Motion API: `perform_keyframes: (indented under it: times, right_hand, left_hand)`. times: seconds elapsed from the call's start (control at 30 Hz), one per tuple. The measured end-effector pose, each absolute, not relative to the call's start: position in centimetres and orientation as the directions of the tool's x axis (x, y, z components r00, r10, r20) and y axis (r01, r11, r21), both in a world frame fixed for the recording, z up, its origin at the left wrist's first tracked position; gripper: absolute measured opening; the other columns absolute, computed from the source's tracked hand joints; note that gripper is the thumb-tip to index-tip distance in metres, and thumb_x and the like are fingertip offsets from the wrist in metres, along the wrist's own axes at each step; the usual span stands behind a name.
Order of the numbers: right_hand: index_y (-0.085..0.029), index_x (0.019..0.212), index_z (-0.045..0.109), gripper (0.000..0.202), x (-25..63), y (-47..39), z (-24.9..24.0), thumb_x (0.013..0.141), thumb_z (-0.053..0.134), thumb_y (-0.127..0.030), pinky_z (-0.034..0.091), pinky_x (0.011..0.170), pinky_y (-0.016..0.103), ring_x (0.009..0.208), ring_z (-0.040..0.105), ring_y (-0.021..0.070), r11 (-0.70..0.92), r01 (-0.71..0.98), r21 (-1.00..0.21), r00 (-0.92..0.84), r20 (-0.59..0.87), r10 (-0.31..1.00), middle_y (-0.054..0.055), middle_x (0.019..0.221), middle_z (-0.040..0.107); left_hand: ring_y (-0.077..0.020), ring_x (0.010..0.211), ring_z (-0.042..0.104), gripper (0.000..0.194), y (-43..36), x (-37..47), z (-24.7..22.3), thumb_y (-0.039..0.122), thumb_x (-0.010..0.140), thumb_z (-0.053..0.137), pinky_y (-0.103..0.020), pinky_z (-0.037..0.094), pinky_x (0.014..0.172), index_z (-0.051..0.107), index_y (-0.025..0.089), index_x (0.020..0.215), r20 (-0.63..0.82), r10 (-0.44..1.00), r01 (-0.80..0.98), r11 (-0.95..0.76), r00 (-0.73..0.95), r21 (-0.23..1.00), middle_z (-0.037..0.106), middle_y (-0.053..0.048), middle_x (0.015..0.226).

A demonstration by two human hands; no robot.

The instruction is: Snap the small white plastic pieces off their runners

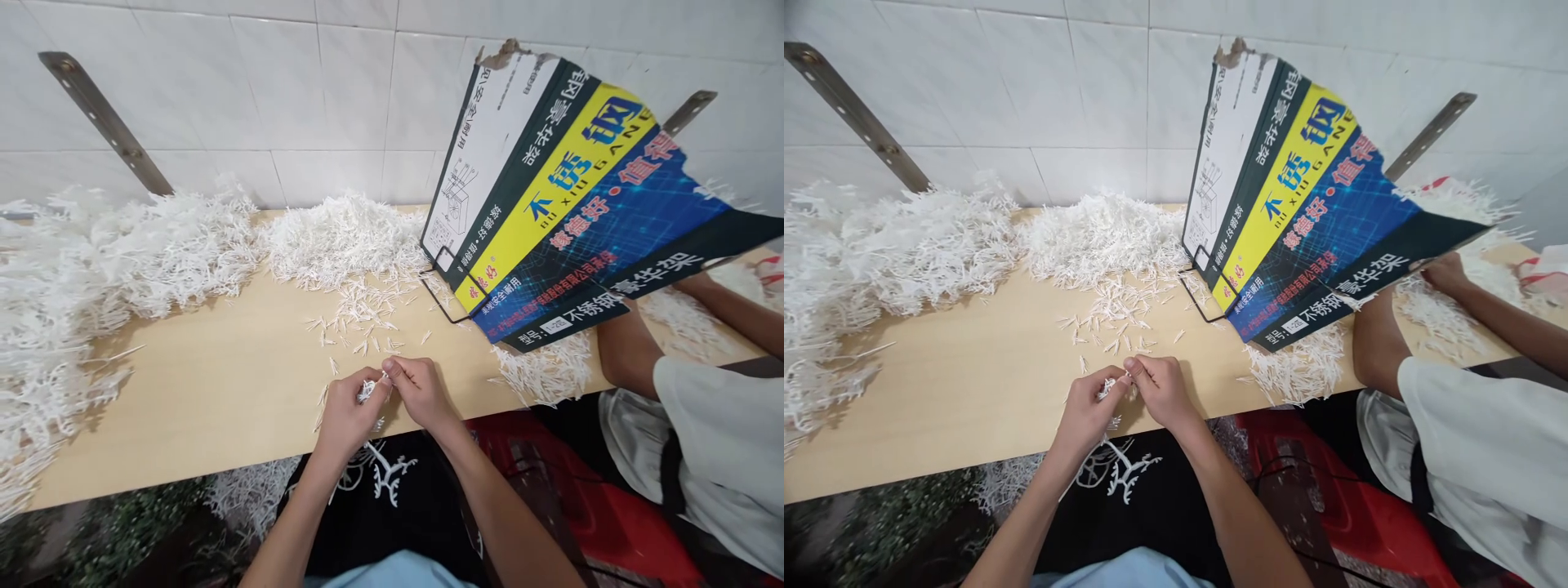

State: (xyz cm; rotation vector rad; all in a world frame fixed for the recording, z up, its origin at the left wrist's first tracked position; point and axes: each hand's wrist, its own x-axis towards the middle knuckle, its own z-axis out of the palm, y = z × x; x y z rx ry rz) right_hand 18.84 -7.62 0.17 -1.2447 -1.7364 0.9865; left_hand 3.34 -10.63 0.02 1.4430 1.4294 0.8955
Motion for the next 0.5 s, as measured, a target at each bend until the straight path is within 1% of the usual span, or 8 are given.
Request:
perform_keyframes:
  times: [0.1, 0.2, 0.27, 0.33, 0.37, 0.43, 0.47, 0.5]
  right_hand:
    - [-0.019, 0.061, 0.041, 0.054, 18.9, -7.7, 0.2, 0.103, 0.048, -0.051, 0.025, 0.055, 0.027, 0.056, 0.036, 0.0107, 0.233, 0.361, -0.903, -0.255, 0.144, 0.956, -0.003, 0.057, 0.036]
    - [-0.019, 0.059, 0.040, 0.056, 19.0, -7.5, -0.3, 0.101, 0.051, -0.053, 0.023, 0.055, 0.027, 0.056, 0.034, 0.0105, 0.226, 0.363, -0.904, -0.240, 0.143, 0.960, -0.004, 0.056, 0.033]
    - [-0.020, 0.057, 0.039, 0.058, 18.9, -7.1, -0.8, 0.101, 0.051, -0.057, 0.024, 0.054, 0.027, 0.054, 0.033, 0.0107, 0.175, 0.333, -0.927, -0.088, 0.154, 0.984, -0.004, 0.055, 0.032]
    - [-0.022, 0.057, 0.037, 0.059, 18.9, -6.7, -1.3, 0.102, 0.045, -0.060, 0.026, 0.052, 0.028, 0.050, 0.032, 0.0111, 0.100, 0.242, -0.965, 0.134, 0.136, 0.982, -0.004, 0.052, 0.032]
    - [-0.023, 0.057, 0.037, 0.059, 18.8, -6.4, -1.5, 0.103, 0.042, -0.060, 0.028, 0.051, 0.028, 0.049, 0.034, 0.0116, 0.078, 0.205, -0.976, 0.202, 0.121, 0.972, -0.004, 0.051, 0.034]
    - [-0.022, 0.060, 0.045, 0.056, 18.6, -6.2, -1.5, 0.104, 0.043, -0.057, 0.035, 0.054, 0.027, 0.052, 0.044, 0.0134, 0.083, 0.217, -0.973, 0.192, 0.126, 0.973, -0.002, 0.053, 0.045]
    - [-0.021, 0.066, 0.054, 0.050, 18.6, -6.2, -1.3, 0.103, 0.048, -0.054, 0.040, 0.058, 0.027, 0.058, 0.053, 0.0150, 0.109, 0.259, -0.960, 0.144, 0.150, 0.978, 0.000, 0.059, 0.055]
    - [-0.019, 0.079, 0.063, 0.041, 18.5, -6.2, -1.1, 0.102, 0.052, -0.051, 0.045, 0.065, 0.027, 0.067, 0.061, 0.0168, 0.142, 0.301, -0.943, 0.098, 0.178, 0.979, 0.003, 0.072, 0.066]
  left_hand:
    - [-0.0118, 0.058, 0.040, 0.040, -10.5, 3.3, -0.1, 0.054, 0.097, 0.055, -0.025, 0.031, 0.060, 0.071, 0.018, 0.086, -0.073, 0.995, 0.338, 0.048, 0.062, 0.940, 0.051, 0.004, 0.062]
    - [-0.0108, 0.055, 0.036, 0.042, -10.5, 3.0, -0.3, 0.054, 0.099, 0.053, -0.025, 0.028, 0.056, 0.067, 0.019, 0.081, -0.069, 0.990, 0.339, 0.025, 0.120, 0.941, 0.043, 0.005, 0.058]
    - [-0.0103, 0.053, 0.033, 0.042, -10.7, 2.8, -0.5, 0.052, 0.099, 0.052, -0.025, 0.025, 0.054, 0.064, 0.018, 0.076, -0.069, 0.983, 0.350, 0.005, 0.169, 0.937, 0.038, 0.006, 0.056]
    - [-0.0099, 0.051, 0.033, 0.042, -11.0, 2.6, -0.6, 0.049, 0.099, 0.053, -0.025, 0.024, 0.053, 0.062, 0.018, 0.071, -0.065, 0.975, 0.364, -0.016, 0.211, 0.931, 0.037, 0.005, 0.054]
    - [-0.0098, 0.051, 0.032, 0.042, -11.1, 2.6, -0.7, 0.049, 0.098, 0.054, -0.025, 0.024, 0.053, 0.062, 0.018, 0.070, -0.067, 0.975, 0.369, -0.016, 0.213, 0.929, 0.037, 0.005, 0.053]
    - [-0.0103, 0.051, 0.034, 0.042, -11.2, 2.5, -0.8, 0.050, 0.098, 0.055, -0.025, 0.026, 0.054, 0.064, 0.018, 0.073, -0.083, 0.983, 0.351, 0.020, 0.166, 0.936, 0.039, 0.005, 0.054]
    - [-0.0109, 0.053, 0.037, 0.042, -11.2, 2.6, -0.8, 0.052, 0.098, 0.055, -0.024, 0.028, 0.055, 0.065, 0.018, 0.075, -0.093, 0.988, 0.324, 0.049, 0.122, 0.945, 0.042, 0.005, 0.055]
    - [-0.0115, 0.055, 0.039, 0.042, -11.1, 2.6, -0.8, 0.054, 0.098, 0.055, -0.024, 0.030, 0.056, 0.066, 0.018, 0.078, -0.102, 0.992, 0.291, 0.076, 0.074, 0.954, 0.045, 0.004, 0.057]
